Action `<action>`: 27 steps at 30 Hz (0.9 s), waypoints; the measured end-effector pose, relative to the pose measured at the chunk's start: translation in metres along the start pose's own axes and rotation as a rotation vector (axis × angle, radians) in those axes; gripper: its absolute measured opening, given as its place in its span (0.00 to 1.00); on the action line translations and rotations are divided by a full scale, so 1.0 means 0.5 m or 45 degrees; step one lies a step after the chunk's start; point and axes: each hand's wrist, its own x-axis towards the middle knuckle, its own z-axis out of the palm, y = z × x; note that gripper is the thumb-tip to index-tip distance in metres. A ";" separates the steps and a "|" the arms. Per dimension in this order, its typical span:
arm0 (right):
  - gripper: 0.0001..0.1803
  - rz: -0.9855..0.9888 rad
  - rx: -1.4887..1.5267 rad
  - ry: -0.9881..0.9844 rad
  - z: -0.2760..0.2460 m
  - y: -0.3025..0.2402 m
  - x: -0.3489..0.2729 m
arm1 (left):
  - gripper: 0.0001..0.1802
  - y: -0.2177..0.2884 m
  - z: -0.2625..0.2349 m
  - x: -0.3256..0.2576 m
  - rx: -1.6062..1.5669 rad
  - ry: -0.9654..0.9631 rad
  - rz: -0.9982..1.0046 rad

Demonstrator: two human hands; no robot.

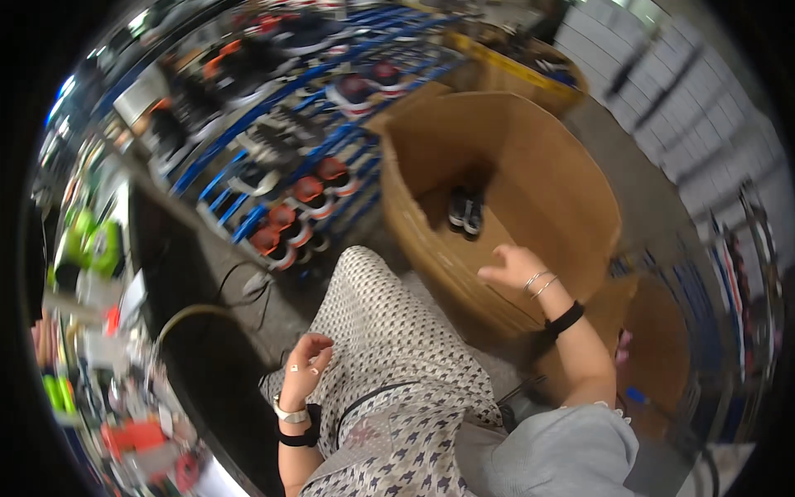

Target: Inspecting and organizing manufactured shoes in a factory setting.

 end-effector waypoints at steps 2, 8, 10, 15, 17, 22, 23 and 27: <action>0.41 0.011 0.106 -0.040 0.079 0.033 -0.053 | 0.08 0.021 0.010 0.076 0.134 -0.166 0.028; 0.12 0.047 0.000 0.196 0.186 0.048 -0.056 | 0.11 0.087 0.066 0.273 0.271 -0.400 0.075; 0.11 -0.141 0.127 -0.088 0.158 0.066 -0.059 | 0.16 0.106 0.086 0.336 0.305 -0.416 -0.113; 0.23 0.001 1.399 -1.399 0.130 0.235 0.115 | 0.34 0.131 0.184 0.527 0.478 -0.235 0.357; 0.20 0.169 1.279 -1.379 0.195 0.331 0.264 | 0.38 0.131 0.241 0.612 0.525 -0.180 0.423; 0.23 0.585 0.186 -0.433 0.422 0.511 0.622 | 0.32 0.105 0.328 0.728 0.559 -0.236 0.314; 0.27 0.689 0.026 -0.356 0.463 0.524 0.678 | 0.31 0.098 0.325 0.726 0.605 -0.233 0.240; 0.31 0.801 0.010 -0.277 0.586 0.545 0.817 | 0.35 0.078 0.296 0.702 0.546 -0.257 0.228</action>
